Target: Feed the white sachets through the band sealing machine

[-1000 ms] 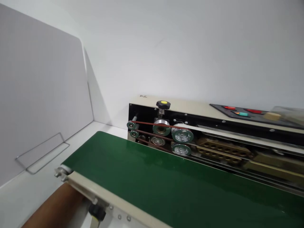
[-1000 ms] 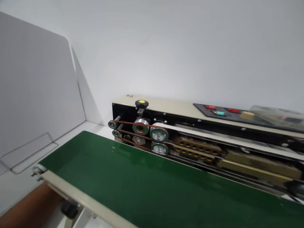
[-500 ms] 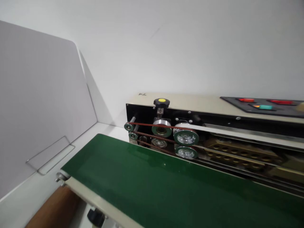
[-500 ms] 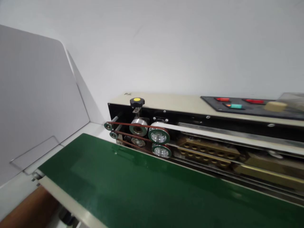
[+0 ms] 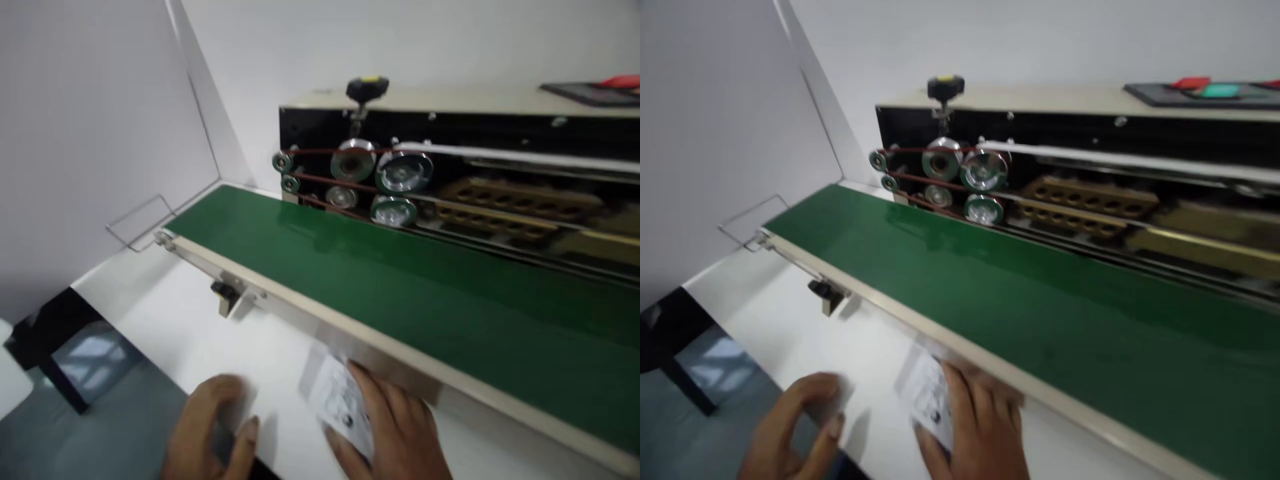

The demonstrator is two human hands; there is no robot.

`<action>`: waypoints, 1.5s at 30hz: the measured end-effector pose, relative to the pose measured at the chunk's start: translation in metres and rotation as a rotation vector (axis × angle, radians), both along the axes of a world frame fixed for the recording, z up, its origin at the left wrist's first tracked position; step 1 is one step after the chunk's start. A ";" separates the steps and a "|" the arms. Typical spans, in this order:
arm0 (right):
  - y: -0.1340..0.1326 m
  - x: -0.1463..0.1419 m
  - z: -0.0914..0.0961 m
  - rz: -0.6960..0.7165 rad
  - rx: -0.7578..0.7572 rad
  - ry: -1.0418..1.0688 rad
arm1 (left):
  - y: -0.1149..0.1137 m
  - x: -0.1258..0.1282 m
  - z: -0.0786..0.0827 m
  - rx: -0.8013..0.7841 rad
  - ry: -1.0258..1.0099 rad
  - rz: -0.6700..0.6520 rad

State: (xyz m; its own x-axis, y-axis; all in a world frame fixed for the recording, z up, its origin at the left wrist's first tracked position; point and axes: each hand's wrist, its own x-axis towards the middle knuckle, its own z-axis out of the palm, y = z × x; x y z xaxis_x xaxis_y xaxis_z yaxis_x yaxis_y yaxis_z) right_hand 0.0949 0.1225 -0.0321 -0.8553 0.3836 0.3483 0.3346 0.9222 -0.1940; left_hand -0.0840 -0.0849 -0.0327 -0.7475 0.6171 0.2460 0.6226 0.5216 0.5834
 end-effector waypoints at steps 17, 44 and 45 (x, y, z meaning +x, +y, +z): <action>-0.045 0.037 0.016 -0.002 -0.319 0.471 | 0.097 0.096 0.061 0.040 -0.988 -0.483; -0.064 0.069 0.041 -0.618 -1.354 1.071 | 0.094 0.100 0.062 -0.044 -1.667 -0.330; -0.063 0.068 0.042 -0.614 -1.366 1.092 | 0.095 0.098 0.061 -0.070 -1.674 -0.314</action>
State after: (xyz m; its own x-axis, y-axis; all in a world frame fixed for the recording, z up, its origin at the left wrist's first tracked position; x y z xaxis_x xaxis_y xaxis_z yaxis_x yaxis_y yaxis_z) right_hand 0.1634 0.0597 0.0097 -0.1407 0.9700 -0.1983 -0.2503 -0.2286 -0.9408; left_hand 0.0143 0.0097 0.0284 0.0016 0.7553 -0.6553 -0.5254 0.5582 0.6421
